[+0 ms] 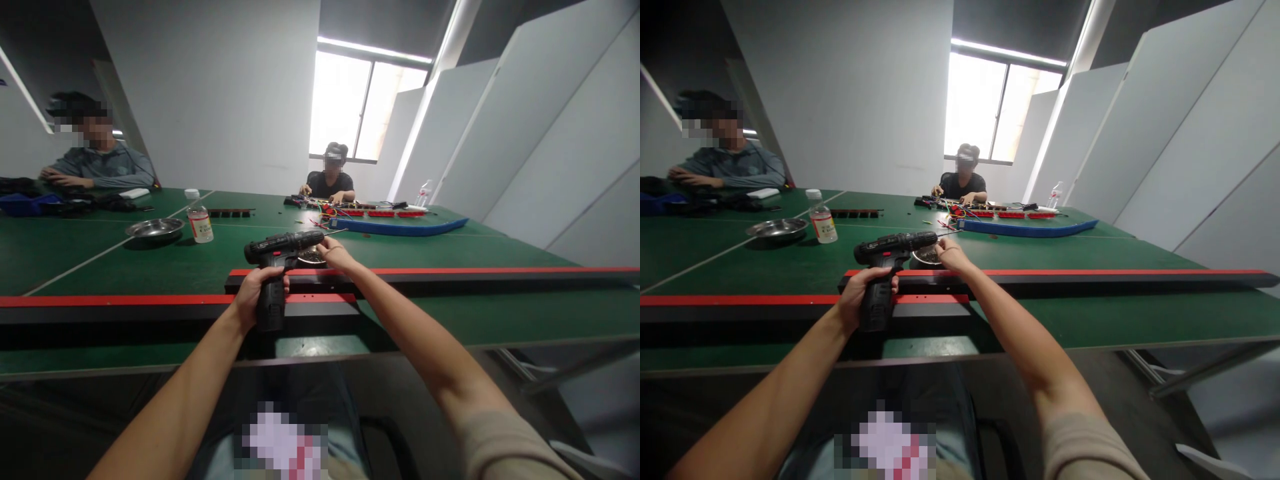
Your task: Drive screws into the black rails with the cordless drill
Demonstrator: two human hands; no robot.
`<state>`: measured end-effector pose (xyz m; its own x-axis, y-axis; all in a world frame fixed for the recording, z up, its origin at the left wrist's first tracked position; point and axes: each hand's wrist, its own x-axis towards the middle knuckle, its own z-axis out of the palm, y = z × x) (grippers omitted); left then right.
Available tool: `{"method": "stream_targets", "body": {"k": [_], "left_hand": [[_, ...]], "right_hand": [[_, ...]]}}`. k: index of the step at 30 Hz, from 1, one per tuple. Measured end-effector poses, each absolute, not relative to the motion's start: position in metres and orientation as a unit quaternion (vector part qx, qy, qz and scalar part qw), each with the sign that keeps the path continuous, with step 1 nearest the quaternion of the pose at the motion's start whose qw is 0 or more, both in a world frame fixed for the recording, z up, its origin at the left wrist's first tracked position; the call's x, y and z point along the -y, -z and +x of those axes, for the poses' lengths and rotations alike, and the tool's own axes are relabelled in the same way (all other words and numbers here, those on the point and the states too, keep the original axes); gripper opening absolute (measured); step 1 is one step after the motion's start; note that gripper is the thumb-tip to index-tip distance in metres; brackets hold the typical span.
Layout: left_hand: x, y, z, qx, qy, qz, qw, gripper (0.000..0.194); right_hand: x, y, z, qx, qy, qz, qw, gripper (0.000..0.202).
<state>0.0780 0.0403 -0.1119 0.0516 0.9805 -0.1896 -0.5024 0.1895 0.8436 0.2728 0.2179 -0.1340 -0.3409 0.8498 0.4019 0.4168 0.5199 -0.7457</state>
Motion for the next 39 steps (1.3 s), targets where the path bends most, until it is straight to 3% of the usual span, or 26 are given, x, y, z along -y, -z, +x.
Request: {"method": "stream_targets", "body": {"k": [8,16,22,39], "left_hand": [[-0.038,0.122,0.072,-0.413,-0.497,0.426,0.632,0.021],[-0.031,0.123,0.072,-0.454,-0.407,0.523,0.596,0.026],[-0.028,0.118,0.076,-0.457,-0.394,0.544,0.583,0.03],[-0.028,0.118,0.077,-0.458,-0.4,0.559,0.564,0.028]], "right_hand": [[-0.106,0.158,0.363,0.625,-0.415,-0.435,0.498,0.041],[-0.077,0.187,0.383,0.436,-0.567,-0.387,0.582,0.039],[-0.074,0.191,0.383,0.402,-0.582,-0.341,0.619,0.037],[-0.075,0.194,0.384,0.408,-0.572,-0.344,0.623,0.042]]}}
